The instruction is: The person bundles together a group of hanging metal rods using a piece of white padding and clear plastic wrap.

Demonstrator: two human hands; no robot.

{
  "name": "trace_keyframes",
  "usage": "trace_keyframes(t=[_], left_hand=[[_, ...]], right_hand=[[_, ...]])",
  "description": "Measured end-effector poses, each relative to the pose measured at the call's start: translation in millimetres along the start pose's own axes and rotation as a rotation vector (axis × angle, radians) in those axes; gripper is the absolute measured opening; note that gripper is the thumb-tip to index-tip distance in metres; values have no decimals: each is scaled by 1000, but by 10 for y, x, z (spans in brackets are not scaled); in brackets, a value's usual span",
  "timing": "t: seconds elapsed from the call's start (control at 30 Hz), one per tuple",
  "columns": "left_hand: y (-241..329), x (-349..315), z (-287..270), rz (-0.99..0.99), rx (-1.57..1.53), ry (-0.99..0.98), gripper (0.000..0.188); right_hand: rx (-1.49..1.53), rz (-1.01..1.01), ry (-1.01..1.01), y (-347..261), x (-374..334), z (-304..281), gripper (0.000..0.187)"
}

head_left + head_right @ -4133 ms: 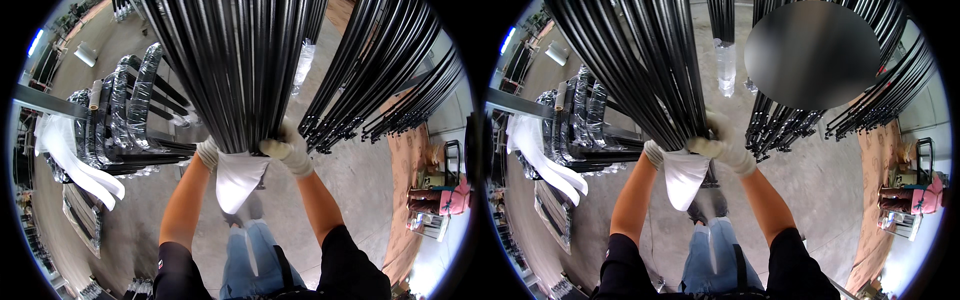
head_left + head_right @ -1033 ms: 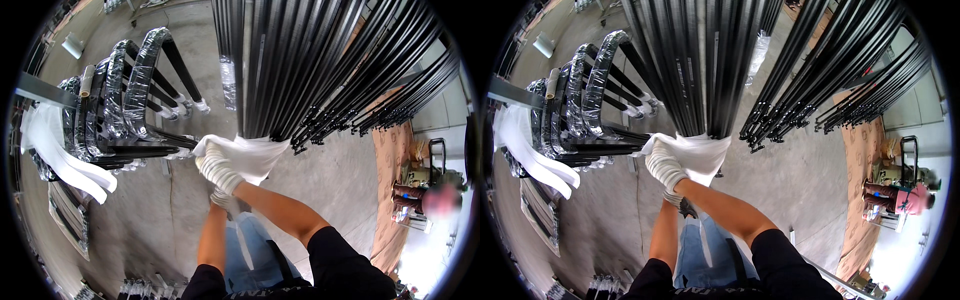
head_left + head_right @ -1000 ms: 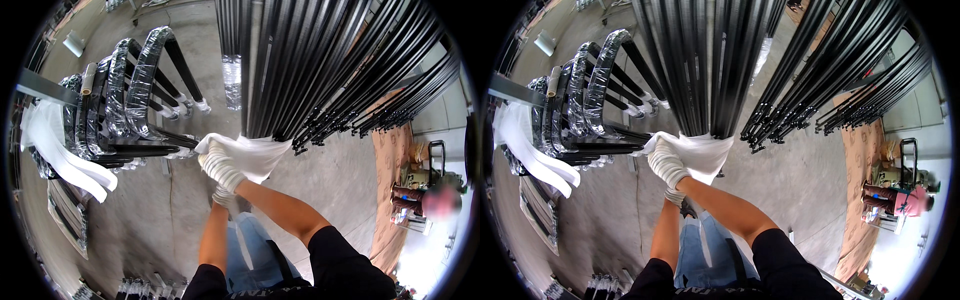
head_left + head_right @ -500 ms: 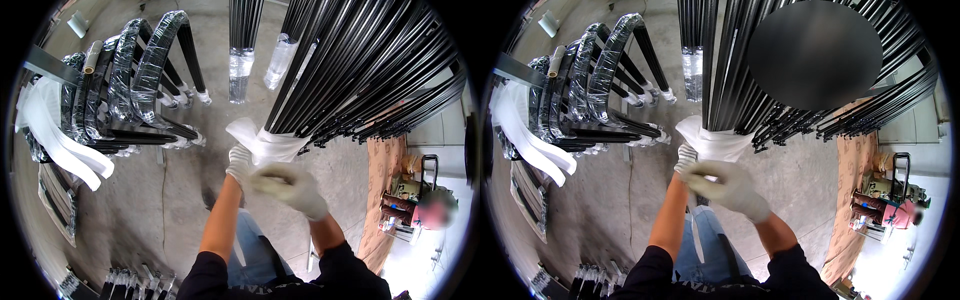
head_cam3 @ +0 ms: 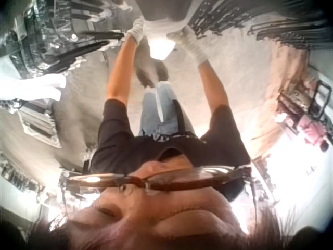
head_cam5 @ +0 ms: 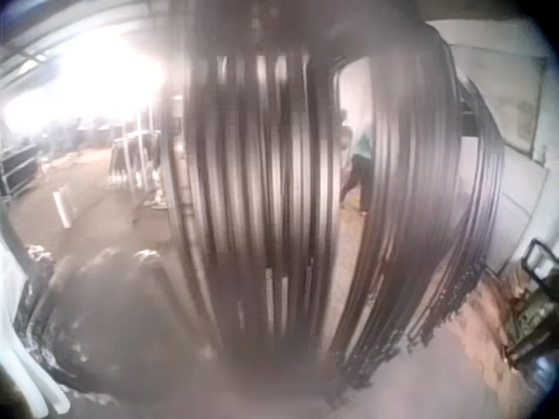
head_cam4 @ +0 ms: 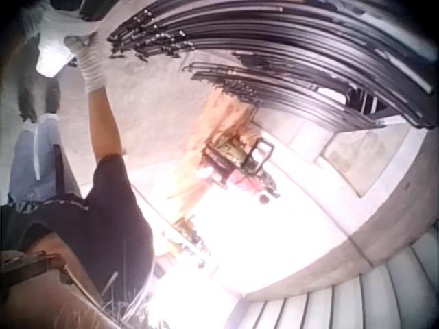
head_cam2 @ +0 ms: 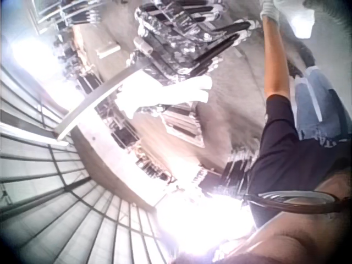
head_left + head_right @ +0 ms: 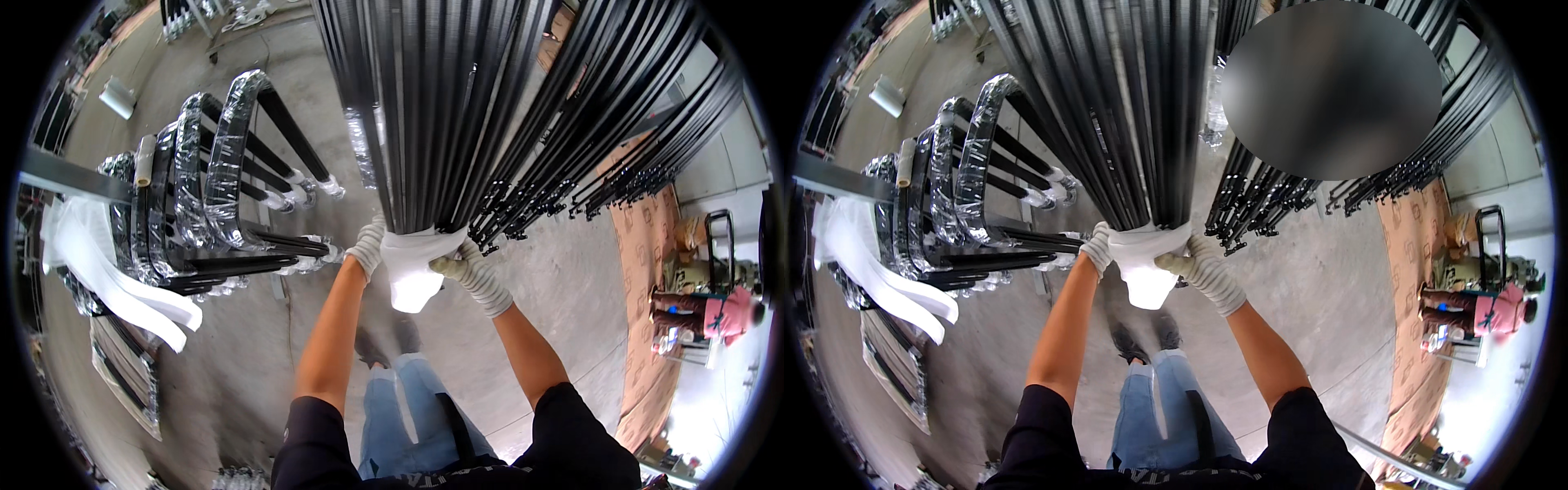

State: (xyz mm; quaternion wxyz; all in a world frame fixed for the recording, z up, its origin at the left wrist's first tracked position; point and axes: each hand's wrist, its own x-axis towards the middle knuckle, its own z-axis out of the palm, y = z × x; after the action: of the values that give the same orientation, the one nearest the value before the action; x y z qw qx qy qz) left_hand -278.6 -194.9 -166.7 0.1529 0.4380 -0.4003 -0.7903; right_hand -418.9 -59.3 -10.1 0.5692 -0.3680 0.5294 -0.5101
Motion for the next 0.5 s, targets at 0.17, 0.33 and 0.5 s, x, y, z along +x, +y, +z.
trace_keyframes(t=[0.17, 0.33, 0.5], left_hand=[[166, -538, 199, 360, -640, -133, 26], [20, -676, 262, 566, -1045, -331, 34], [388, -864, 516, 550, -1004, -107, 23]], right_hand=[[-149, -148, 42, -127, 47, 121, 67], [-329, -451, 163, -75, 40, 200, 81], [-292, -667, 194, -185, 45, 191, 69]])
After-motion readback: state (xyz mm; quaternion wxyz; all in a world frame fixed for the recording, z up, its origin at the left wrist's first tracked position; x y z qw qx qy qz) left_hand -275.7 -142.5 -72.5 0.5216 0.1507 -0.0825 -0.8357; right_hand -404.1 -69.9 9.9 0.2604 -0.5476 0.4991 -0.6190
